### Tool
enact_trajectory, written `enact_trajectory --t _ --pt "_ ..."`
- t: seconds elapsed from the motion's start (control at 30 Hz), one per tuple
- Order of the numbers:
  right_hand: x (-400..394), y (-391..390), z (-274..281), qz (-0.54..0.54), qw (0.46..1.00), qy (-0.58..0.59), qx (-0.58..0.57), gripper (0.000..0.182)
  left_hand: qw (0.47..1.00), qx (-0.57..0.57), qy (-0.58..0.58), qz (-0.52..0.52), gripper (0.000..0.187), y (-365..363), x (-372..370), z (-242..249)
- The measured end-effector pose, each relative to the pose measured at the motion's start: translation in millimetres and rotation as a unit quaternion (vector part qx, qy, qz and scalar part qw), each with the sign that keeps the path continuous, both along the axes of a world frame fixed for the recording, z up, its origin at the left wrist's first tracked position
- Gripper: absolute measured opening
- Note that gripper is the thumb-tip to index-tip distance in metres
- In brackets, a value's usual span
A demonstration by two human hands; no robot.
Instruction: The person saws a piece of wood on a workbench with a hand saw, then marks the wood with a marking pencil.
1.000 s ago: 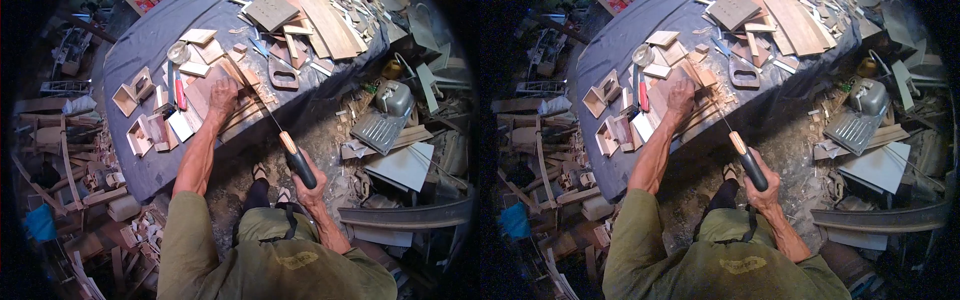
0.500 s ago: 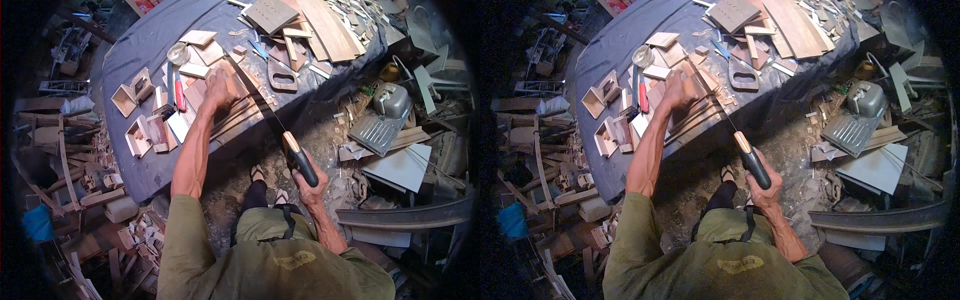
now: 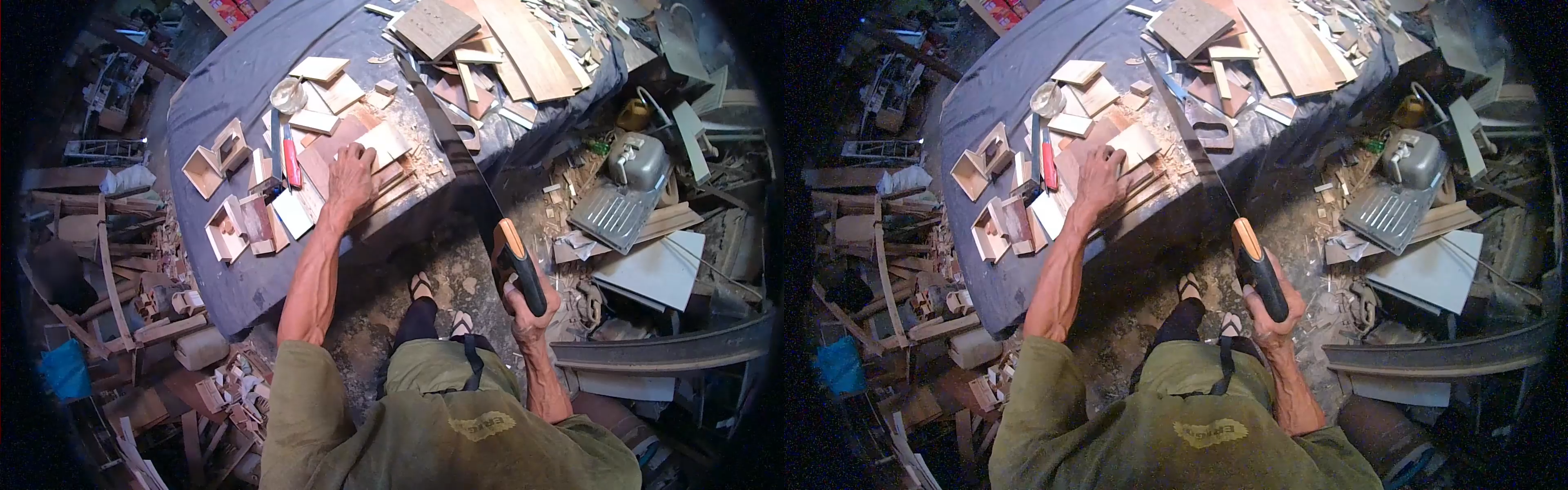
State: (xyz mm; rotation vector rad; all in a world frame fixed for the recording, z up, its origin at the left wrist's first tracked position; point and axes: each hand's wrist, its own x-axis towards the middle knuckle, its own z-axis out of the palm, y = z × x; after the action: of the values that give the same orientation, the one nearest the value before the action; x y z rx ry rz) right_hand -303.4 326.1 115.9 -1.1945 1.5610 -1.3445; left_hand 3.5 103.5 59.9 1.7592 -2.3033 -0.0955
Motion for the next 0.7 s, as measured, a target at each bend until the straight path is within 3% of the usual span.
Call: enact_trajectory --t 0.1,0.2,0.23,0.33,0.43,0.53,0.7 --pt "-2.8 3.9 -6.2 0.008 1.0 0.016 -0.007 0.058 0.998 0.023 0.059 0.005 0.044 -8.2 8.9 -9.4" --pt "-3.1 7.8 -10.6 0.011 0.999 0.026 0.02 0.058 0.989 -0.05 0.053 0.131 0.054 -18.0 -0.9 -19.3" --pt "-2.7 8.3 -9.3 0.011 0.999 0.021 0.039 0.058 0.988 -0.024 0.057 0.142 0.069 -20.0 -3.7 -18.4" --pt "-7.3 10.5 -13.5 0.028 0.999 0.02 0.037 0.059 0.99 0.024 0.055 0.131 0.088 -17.4 -11.4 -14.2" --pt "-3.4 10.0 -11.0 0.008 0.999 0.008 0.035 0.059 0.988 -0.007 0.108 0.111 0.098 -17.7 -8.9 -17.0" --pt "-6.5 9.8 -12.5 0.01 0.999 0.005 0.038 0.059 0.986 -0.121 0.105 0.051 0.101 -18.2 -13.2 -6.8" --pt "-9.9 3.5 -11.6 -0.001 0.999 0.007 0.033 0.058 0.978 -0.188 0.067 0.067 0.078 -9.7 -24.7 -7.9"
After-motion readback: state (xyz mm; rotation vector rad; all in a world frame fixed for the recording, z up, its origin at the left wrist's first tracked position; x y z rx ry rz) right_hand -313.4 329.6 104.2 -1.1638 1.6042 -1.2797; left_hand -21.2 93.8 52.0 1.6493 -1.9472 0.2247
